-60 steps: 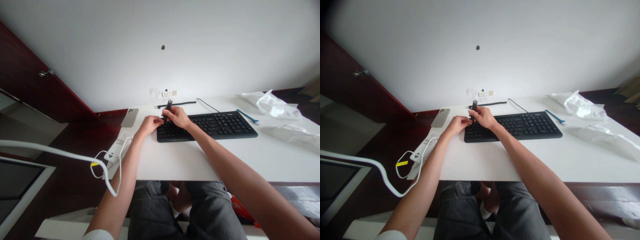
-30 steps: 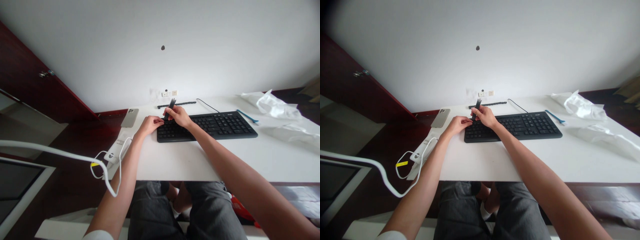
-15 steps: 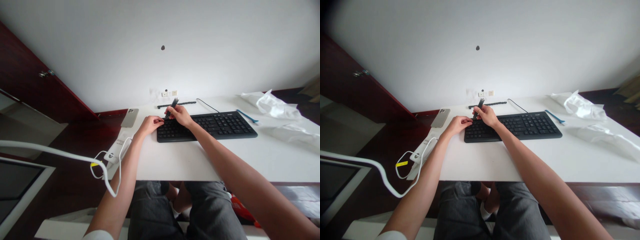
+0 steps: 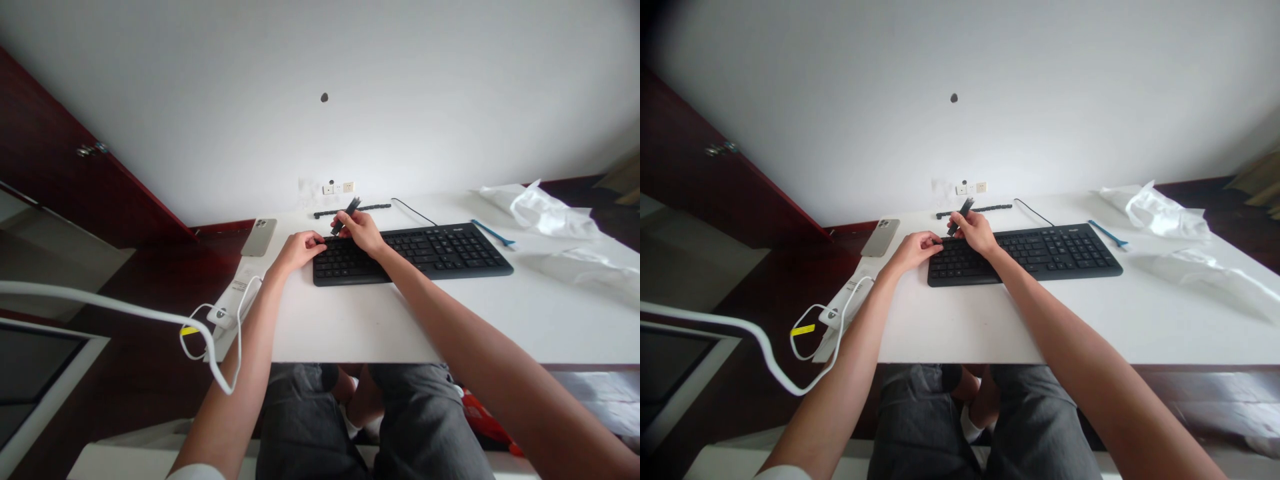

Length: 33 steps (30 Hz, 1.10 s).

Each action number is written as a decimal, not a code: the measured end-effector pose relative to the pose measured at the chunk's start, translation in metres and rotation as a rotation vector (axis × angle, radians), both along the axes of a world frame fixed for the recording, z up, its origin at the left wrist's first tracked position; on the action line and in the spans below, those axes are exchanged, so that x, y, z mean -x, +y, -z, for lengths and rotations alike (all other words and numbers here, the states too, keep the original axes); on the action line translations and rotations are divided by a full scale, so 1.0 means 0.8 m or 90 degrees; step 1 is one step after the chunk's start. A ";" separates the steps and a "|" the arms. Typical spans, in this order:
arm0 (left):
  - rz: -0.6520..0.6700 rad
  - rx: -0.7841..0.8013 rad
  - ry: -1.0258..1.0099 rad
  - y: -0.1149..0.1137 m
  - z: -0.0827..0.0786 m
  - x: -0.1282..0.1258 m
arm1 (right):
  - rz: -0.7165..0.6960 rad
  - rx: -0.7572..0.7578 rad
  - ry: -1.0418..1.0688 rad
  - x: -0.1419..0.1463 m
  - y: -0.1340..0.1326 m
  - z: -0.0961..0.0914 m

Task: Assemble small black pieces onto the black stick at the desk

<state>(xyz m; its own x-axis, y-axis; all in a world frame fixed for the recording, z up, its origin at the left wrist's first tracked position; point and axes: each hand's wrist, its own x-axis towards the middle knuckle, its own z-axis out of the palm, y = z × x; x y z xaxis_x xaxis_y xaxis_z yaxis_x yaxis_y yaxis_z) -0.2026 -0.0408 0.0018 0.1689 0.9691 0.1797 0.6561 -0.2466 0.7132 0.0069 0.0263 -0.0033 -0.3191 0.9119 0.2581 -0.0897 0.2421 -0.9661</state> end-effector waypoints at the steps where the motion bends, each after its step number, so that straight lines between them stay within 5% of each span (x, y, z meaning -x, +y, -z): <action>1: 0.000 0.003 -0.001 0.000 0.000 0.000 | 0.011 -0.001 0.003 0.000 -0.001 -0.001; 11: 0.022 0.029 -0.016 0.002 0.004 0.003 | 0.131 -0.026 -0.008 -0.003 0.003 0.000; 33: 0.034 -0.014 0.022 -0.001 0.000 0.001 | 0.107 0.001 0.017 -0.006 0.003 0.002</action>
